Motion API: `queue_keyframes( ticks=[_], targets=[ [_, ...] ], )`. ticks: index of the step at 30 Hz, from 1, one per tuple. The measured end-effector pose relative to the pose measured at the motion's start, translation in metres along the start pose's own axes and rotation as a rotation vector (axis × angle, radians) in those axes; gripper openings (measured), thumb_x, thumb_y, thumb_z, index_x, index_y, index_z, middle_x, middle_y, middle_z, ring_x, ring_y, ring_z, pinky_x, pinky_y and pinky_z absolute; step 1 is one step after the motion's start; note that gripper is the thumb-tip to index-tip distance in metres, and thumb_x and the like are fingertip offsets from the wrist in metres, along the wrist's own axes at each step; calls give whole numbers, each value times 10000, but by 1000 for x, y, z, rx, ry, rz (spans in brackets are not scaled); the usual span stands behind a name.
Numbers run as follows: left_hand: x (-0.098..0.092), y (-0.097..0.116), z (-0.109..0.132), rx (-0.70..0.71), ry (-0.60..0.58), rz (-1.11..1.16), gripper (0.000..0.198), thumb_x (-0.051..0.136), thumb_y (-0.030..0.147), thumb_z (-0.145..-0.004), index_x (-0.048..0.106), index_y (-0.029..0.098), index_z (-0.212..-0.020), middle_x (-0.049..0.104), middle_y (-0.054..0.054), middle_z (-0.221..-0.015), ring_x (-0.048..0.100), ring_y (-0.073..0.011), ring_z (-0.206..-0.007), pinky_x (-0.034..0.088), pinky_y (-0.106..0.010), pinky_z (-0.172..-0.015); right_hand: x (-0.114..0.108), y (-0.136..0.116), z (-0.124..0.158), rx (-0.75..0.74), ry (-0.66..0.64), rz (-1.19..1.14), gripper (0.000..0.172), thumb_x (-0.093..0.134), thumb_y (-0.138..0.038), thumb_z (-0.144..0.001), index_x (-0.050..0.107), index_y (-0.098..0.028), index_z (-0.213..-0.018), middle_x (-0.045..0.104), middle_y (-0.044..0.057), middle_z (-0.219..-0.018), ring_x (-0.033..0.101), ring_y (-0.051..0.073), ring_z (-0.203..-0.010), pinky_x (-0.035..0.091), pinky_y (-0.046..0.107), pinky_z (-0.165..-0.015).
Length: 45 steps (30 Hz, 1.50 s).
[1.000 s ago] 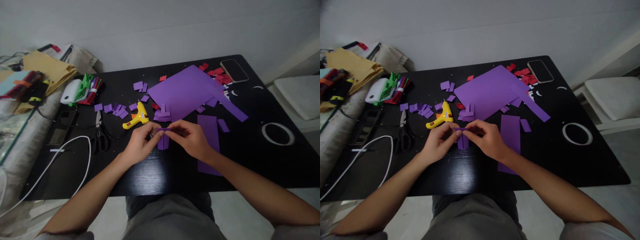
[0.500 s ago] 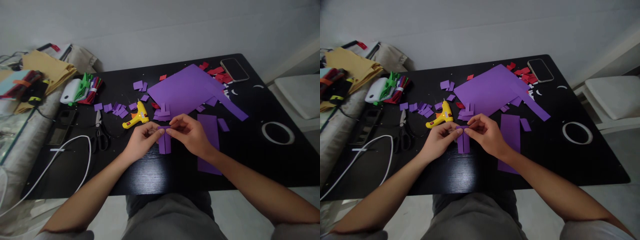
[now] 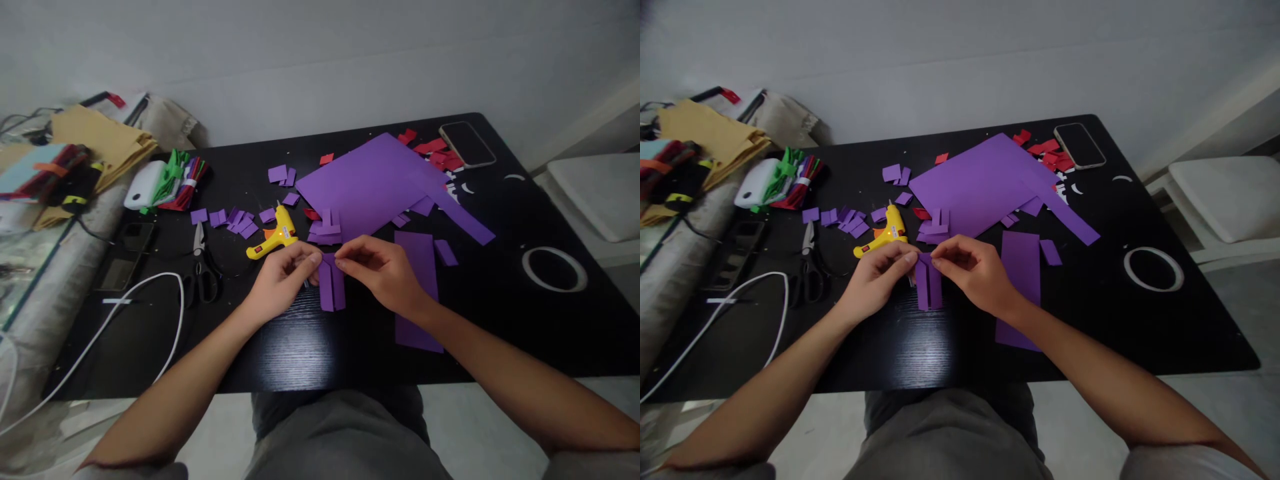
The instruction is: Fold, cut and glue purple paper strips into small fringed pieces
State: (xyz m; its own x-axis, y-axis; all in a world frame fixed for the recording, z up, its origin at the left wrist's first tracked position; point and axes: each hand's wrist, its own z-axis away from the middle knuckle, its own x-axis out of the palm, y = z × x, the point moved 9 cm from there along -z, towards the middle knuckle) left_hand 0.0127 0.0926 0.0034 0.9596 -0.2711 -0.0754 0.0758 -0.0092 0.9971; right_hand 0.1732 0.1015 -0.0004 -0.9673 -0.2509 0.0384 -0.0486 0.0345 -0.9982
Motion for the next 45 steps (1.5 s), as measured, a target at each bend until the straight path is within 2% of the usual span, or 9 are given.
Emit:
queue_keyframes(
  ticks=[5,12,18,21,24,28,35,40,45],
  targets=[
    [-6,9,1,92,29,82,199,736,292,-924,603,198,-1039,657,16,-780,671,-122,-699,586,-245,-687,-3,3,-2,52,-1,-47,108,782,-306,-877,817,-243,-958,818,24,-928,777,202,-858,675,379,-828],
    [-7,12,0,128,24,5,111,695,193,-888,688,188,-998,682,-21,-835,665,-140,-744,597,-276,-718,0,2,-2,86,-52,-125,215,793,-238,-840,831,-274,-1048,840,18,-1027,795,217,-972,673,410,-918],
    [-8,13,0,117,28,22,117,702,182,-874,711,184,-990,677,-11,-825,641,-126,-723,576,-256,-695,2,3,-2,69,-82,-129,242,800,-214,-834,815,-263,-1071,832,26,-1050,791,213,-1002,665,406,-944],
    [-8,9,0,95,20,35,148,722,184,-856,709,183,-1004,685,-18,-836,644,-131,-733,552,-251,-677,1,2,-2,19,-49,-84,262,823,-206,-815,782,-251,-1069,819,33,-1041,783,210,-1002,659,389,-940],
    [-8,6,0,92,30,30,168,746,193,-843,704,180,-1006,696,-26,-858,654,-133,-752,541,-245,-673,-1,-2,1,-53,4,-17,198,816,-206,-836,742,-245,-1015,790,25,-987,772,191,-950,653,344,-890],
    [-9,7,-1,120,47,22,156,755,208,-857,696,178,-998,707,-19,-851,668,-124,-739,551,-233,-671,2,-5,4,-74,-20,60,77,759,-211,-891,752,-227,-966,784,36,-977,766,186,-940,644,334,-897],
    [-10,4,1,130,67,2,129,799,230,-854,743,182,-961,740,-21,-833,700,-126,-732,592,-244,-711,2,-3,3,-55,-49,14,165,790,-215,-860,769,-223,-1024,801,48,-1031,779,205,-988,652,354,-925],
    [-9,2,4,149,122,-14,112,816,251,-873,737,190,-925,710,9,-759,636,-90,-648,542,-204,-632,-3,4,2,-34,43,60,167,864,-318,-828,769,-231,-933,804,28,-929,782,202,-881,659,347,-839],
    [-8,10,7,219,184,-77,112,799,225,-893,709,182,-943,689,24,-774,624,-73,-664,542,-182,-650,-6,2,3,-45,99,62,201,879,-309,-821,728,-228,-926,787,15,-885,770,186,-835,643,318,-775]
  ],
)
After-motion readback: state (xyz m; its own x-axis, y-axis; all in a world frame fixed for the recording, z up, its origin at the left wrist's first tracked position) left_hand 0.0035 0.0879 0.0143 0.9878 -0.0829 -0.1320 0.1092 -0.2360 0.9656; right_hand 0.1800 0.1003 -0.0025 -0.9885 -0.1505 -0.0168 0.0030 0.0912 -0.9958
